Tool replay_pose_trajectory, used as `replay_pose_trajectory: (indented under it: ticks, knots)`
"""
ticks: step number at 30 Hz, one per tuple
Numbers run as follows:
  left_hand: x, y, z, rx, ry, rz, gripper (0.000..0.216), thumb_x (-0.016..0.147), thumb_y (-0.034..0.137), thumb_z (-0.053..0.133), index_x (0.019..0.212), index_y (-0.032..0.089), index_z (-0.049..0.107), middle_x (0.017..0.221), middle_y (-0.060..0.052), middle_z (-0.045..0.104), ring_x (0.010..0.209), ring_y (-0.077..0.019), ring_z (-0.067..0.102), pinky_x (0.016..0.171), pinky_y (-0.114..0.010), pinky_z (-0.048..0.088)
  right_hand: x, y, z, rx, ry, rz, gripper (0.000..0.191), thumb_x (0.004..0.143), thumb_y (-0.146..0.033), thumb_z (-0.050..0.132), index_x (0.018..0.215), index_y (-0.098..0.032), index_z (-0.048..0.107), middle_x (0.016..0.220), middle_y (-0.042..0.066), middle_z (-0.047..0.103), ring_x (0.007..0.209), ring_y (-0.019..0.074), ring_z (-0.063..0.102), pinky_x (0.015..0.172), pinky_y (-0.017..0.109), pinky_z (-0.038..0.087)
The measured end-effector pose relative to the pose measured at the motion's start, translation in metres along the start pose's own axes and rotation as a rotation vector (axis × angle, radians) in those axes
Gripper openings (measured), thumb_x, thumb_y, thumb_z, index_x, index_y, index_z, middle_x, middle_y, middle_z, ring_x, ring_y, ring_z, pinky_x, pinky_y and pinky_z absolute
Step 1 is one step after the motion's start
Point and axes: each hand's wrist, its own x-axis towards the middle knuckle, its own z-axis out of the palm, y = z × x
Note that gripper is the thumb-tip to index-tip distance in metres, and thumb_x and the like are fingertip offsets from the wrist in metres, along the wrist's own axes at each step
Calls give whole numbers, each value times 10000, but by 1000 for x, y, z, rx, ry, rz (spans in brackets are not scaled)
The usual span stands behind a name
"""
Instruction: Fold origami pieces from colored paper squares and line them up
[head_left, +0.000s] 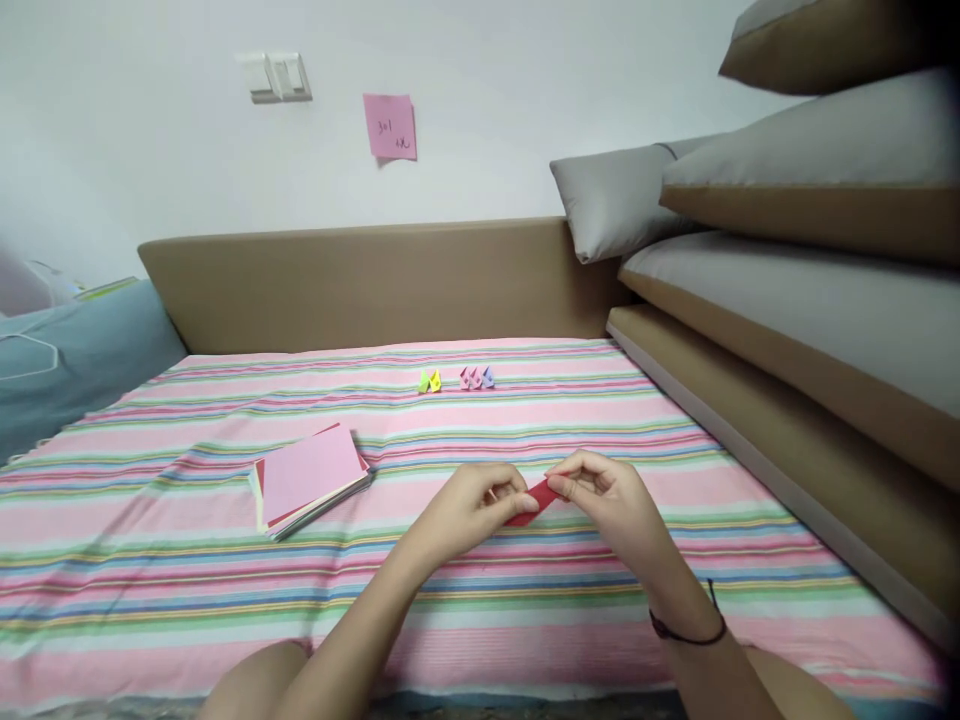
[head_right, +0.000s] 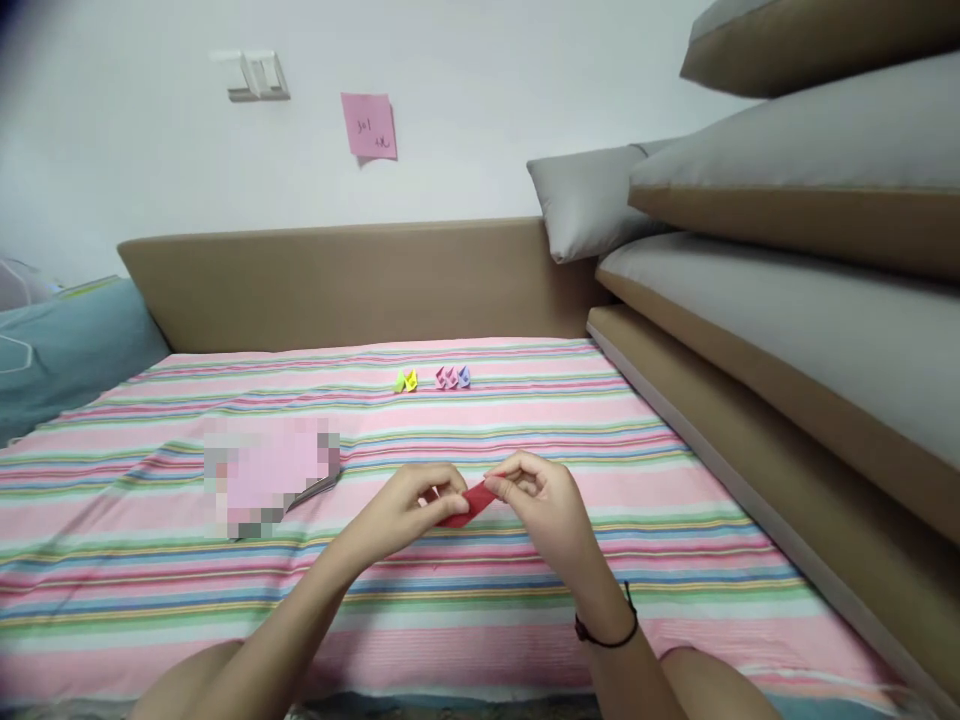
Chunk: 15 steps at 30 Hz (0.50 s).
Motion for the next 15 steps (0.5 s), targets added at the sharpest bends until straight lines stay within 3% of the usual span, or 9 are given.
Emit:
replay_pose_trajectory:
  ticks: [3,7,11,15]
  knots:
    - [-1,-5,4,-95,93,-57,230,707,309,726,846,156,624,736,3,640,662,-133,554,593,-221,417,2,5,3,-28,65,-53,234,750,-394,711,749,-166,657,730,47,674,712,184,620,679,312,492]
    - [-4,-11,10,62,285,-19,75,771,195,633,715,150,654,652,-8,658,606,-127,555,581,-226,408,2,7,8,-64,4,-81,220,773,-394,690,765,-175,668,761,47,675,738,190,625,693,314,496]
    - [-9,-16,11,121,282,4,107,758,114,608,709,168,686,657,-15,679,607,-134,563,596,-238,400,-2,7,14,-327,-129,-172,129,821,-316,646,797,-198,693,792,40,668,756,188,599,699,314,458]
    - [-15,-24,9,83,266,-10,114,758,106,635,811,188,693,739,-13,714,680,-148,627,647,-239,451,-4,10,19,-499,-85,-243,177,866,-223,569,713,-198,654,682,26,615,676,179,559,631,306,415]
